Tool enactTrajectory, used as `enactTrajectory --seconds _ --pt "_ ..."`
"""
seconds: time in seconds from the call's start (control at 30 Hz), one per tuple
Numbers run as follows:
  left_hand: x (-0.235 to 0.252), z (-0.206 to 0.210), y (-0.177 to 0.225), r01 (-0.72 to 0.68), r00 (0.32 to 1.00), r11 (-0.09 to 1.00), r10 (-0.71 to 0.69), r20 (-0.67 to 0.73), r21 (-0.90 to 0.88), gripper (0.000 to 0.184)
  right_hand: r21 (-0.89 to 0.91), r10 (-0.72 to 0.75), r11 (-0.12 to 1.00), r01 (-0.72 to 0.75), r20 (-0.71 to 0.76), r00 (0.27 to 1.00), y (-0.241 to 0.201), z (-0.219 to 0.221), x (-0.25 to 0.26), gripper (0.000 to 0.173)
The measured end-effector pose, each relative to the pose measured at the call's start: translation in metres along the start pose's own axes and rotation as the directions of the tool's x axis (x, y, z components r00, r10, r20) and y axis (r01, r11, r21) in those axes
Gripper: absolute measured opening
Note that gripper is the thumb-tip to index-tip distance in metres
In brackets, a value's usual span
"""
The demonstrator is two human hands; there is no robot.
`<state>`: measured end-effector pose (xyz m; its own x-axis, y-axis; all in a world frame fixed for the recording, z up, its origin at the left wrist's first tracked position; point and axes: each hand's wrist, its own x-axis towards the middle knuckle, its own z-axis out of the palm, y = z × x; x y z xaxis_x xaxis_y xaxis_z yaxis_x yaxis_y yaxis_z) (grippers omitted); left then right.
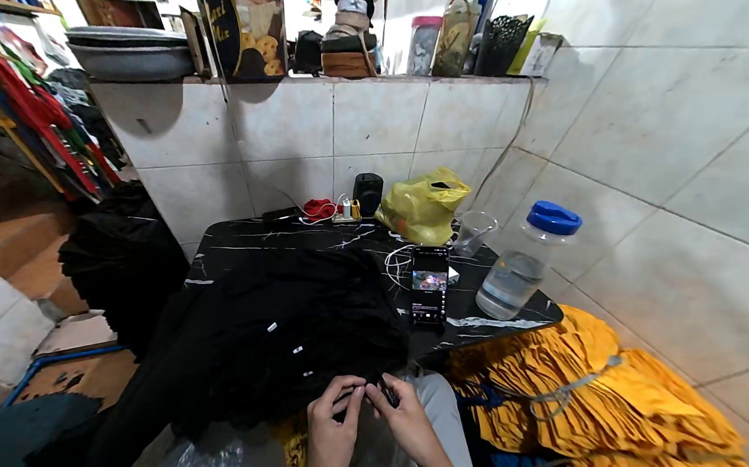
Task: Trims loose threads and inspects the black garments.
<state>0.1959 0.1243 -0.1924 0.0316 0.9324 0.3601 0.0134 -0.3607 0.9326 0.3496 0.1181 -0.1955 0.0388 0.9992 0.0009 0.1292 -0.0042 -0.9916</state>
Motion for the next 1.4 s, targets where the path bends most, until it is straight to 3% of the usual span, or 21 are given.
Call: enactTrajectory --seconds 1.17,1.4 --pt "-0.001 -0.001 -0.001 0.001 1.000 1.000 -0.001 -0.013 0.006 0.013 -0.015 0.006 1.000 -0.006 0.011 1.000 0.002 -0.001 -0.001 0.019" --pt "0.006 -0.007 0.003 -0.005 0.999 0.999 0.006 -0.033 0.038 0.013 0.039 -0.066 0.997 0.066 -0.022 0.998 -0.008 0.002 -0.007 0.018"
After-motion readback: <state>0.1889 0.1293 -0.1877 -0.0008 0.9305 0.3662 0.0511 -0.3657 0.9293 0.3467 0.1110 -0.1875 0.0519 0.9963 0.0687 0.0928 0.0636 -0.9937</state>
